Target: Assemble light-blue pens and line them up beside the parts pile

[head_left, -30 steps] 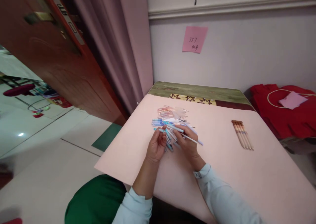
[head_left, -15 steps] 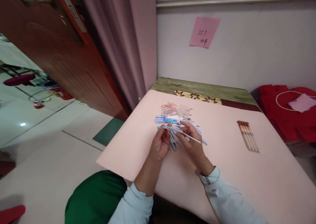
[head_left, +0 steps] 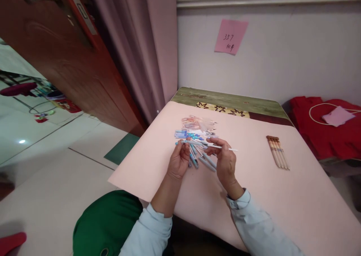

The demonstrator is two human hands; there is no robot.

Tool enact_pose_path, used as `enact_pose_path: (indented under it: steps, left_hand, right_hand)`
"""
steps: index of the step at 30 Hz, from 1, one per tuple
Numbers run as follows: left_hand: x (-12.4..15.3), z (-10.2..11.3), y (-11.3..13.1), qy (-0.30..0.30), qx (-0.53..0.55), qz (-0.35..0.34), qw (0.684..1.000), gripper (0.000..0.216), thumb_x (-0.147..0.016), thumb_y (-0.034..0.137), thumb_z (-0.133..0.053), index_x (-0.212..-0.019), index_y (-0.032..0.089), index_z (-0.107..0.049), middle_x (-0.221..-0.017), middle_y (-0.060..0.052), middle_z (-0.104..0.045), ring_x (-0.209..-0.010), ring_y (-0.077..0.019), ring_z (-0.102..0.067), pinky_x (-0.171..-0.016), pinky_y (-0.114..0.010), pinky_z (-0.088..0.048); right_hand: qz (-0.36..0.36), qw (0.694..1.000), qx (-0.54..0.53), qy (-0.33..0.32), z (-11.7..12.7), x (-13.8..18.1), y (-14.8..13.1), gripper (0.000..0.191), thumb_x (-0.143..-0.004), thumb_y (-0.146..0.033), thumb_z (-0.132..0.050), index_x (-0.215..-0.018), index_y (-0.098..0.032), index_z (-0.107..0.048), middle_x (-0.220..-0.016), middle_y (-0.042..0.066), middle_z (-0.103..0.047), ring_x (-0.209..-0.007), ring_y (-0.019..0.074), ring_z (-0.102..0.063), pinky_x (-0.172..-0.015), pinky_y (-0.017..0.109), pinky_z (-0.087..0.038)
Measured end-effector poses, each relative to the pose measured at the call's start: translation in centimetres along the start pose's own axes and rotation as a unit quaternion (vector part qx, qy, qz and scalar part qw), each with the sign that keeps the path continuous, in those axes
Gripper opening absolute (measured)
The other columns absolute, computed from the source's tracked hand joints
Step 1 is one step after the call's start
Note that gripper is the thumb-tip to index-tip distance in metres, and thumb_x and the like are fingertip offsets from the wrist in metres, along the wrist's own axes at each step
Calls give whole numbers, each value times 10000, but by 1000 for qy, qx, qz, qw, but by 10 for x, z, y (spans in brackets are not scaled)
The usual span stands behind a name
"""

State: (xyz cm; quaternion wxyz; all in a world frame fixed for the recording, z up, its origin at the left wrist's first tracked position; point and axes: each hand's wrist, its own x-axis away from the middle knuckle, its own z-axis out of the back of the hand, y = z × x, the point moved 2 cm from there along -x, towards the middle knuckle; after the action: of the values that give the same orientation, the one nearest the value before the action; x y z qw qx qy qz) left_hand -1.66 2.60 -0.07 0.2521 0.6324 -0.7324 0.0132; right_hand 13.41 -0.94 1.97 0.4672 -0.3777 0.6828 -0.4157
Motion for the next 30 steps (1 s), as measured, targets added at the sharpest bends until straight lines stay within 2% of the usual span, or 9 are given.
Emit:
enact_pose_path:
  steps: [6, 11, 16, 25, 30]
  left_hand:
    - [1, 0, -1, 1, -3, 3, 1000, 236, -991, 141, -408, -967, 67, -630, -909, -116, -742, -649, -66, -688, -621, -109, -573]
    - [2, 0, 0, -3, -1, -1, 1000, 248, -997, 145, -395, -951, 72, -627, -890, -106, -740, -637, -56, -682, -627, -106, -572]
    - [3, 0, 0, -1, -6, -2, 1000, 244, -997, 145, -398, -960, 69, -627, -912, -115, -741, -638, -53, -681, -628, -101, -570]
    - [2, 2, -1, -13, -13, 13, 1000, 229, -988, 144, -421, -984, 68, -636, -926, -114, -743, -660, -59, -688, -644, -104, -575]
    - [4, 0, -2, -11, -9, 19, 1000, 231, -987, 145, -420, -1001, 56, -633, -934, -124, -740, -660, -61, -688, -644, -107, -577]
  right_hand:
    - [7, 1000, 11, -6, -1, 0, -1, 424, -1000, -464, -329, -1064, -188, -644, -1059, 94, -687, -762, 176, -680, -686, 345, -544]
    - [22, 999, 9, 22, 1, 1, -4, 426, -1002, -448, -326, -1003, -167, -646, -1005, 96, -686, -736, 176, -672, -667, 342, -535]
    - [24, 999, 29, 1, -1, 3, -5, 442, -1007, -442, -315, -970, -168, -659, -1001, 90, -683, -743, 173, -670, -680, 342, -543]
    - [20, 993, 106, -51, -1, 2, 1, 452, -1017, -427, -301, -1246, -210, -625, -1089, 85, -688, -798, 169, -662, -705, 341, -551]
    - [71, 987, 134, -49, 0, 3, -1, 430, -1019, -393, -305, -1308, -244, -586, -1165, 85, -653, -985, 204, -642, -764, 359, -564]
